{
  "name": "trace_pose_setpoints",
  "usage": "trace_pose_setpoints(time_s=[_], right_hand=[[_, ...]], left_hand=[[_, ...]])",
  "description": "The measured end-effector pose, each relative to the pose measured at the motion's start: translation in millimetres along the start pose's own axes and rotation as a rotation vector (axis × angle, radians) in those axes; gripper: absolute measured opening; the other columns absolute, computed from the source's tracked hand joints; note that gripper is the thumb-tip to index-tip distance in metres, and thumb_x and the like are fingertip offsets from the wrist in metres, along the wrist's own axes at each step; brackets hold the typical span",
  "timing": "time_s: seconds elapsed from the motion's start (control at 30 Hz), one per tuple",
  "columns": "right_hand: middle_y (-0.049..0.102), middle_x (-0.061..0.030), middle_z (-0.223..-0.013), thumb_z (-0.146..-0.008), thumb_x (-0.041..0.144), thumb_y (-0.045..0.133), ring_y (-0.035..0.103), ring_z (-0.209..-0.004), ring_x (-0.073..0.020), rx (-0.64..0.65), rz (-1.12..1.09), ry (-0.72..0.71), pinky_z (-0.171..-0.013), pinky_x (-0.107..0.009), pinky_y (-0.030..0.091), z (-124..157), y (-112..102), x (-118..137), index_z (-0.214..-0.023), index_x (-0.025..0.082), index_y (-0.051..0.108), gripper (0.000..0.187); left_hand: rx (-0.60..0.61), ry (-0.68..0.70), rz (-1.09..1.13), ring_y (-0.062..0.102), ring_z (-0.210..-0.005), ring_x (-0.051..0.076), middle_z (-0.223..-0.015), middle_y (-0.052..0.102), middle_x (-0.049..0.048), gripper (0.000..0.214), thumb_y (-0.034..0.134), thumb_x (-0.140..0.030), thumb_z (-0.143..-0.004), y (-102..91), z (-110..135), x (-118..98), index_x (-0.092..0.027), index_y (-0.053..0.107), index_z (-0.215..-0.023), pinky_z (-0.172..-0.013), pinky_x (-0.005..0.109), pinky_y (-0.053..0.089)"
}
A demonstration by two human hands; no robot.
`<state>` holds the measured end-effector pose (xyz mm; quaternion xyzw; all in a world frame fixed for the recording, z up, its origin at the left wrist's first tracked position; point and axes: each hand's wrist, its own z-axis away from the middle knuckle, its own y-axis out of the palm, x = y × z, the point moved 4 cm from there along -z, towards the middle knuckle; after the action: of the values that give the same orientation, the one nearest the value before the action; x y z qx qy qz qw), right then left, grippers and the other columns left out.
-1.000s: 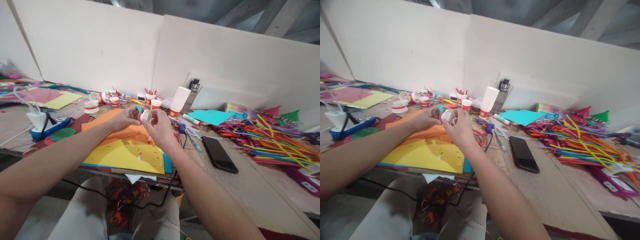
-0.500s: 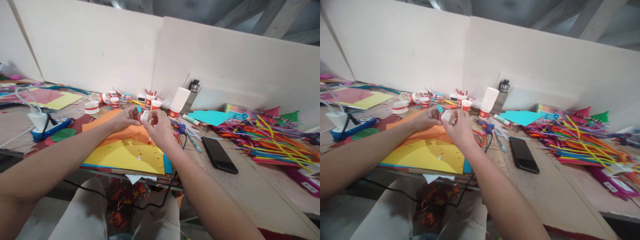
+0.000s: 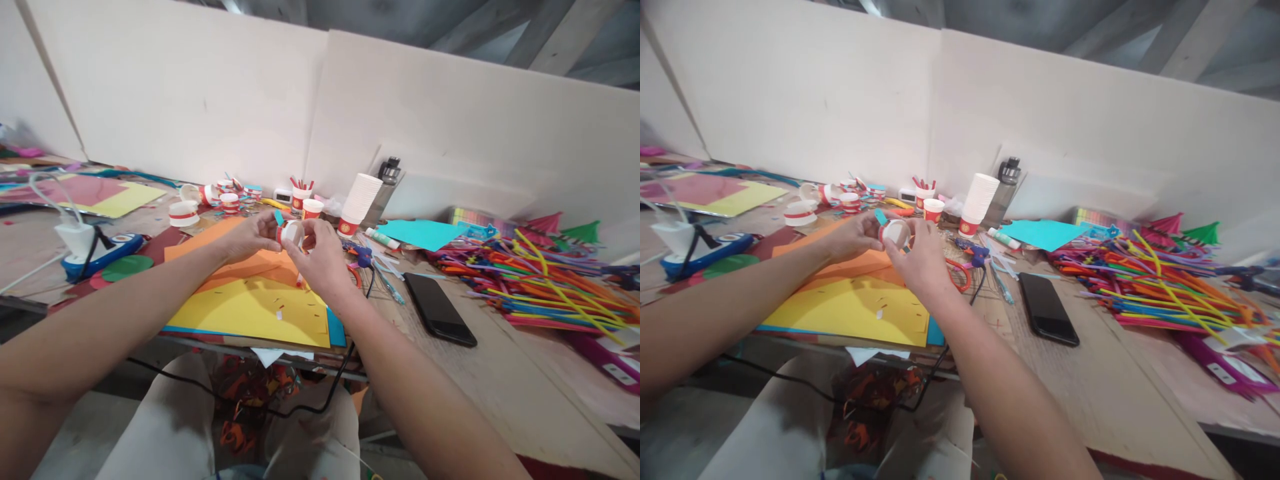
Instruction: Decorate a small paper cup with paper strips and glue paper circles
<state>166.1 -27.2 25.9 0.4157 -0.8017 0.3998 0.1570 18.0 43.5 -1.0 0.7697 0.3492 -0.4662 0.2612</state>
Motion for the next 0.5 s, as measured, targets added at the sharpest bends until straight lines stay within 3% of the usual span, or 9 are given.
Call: trace_pose_setpoints(time_s=[0.1,0.23,0.4,0.5], right_hand=[[0.062,-0.0087,-0.103,-0.08,0.045,0.067,0.057,-0.079,-0.0173,0.023,-0.055,0.057,-0.075,-0.037,0.051,-3,-3,-4,-0.104,0.019,0.058,0.037],[0.062,-0.0105,-0.109,-0.086,0.053,0.057,0.06,-0.08,-0.0168,-0.008,-0.202,0.135,-0.076,-0.037,0.053,-9,-12,-10,-0.114,0.019,0.056,0.044],[0.061,-0.0095,-0.112,-0.087,0.054,0.056,0.061,-0.082,-0.0169,-0.027,-0.28,0.178,-0.073,-0.036,0.055,-11,-16,-16,-0.116,0.021,0.055,0.044],[0.062,-0.0095,-0.111,-0.086,0.054,0.056,0.06,-0.082,-0.0168,-0.009,-0.263,0.185,-0.072,-0.035,0.054,-10,-13,-16,-0.109,0.02,0.058,0.041]], left_hand=[[-0.036,-0.004,0.069,0.068,-0.095,0.02,-0.101,0.073,0.0068,0.058,0.09,-0.018,-0.055,-2.8,0,3,-0.016,0.068,-0.108,-0.083,0.028,0.051],[-0.1,-0.081,0.273,0.069,-0.088,0.017,-0.096,0.074,0.0074,0.045,0.086,-0.034,-0.066,-9.6,1,7,-0.014,0.07,-0.103,-0.082,0.026,0.053],[-0.232,-0.171,0.433,0.071,-0.092,0.019,-0.1,0.074,0.011,0.033,0.062,-0.038,-0.09,-14.6,2,4,-0.012,0.066,-0.111,-0.08,0.027,0.056],[-0.238,-0.166,0.442,0.071,-0.097,0.02,-0.104,0.074,0.0135,0.034,0.053,-0.036,-0.096,-12.9,2,1,-0.011,0.064,-0.114,-0.08,0.028,0.056]])
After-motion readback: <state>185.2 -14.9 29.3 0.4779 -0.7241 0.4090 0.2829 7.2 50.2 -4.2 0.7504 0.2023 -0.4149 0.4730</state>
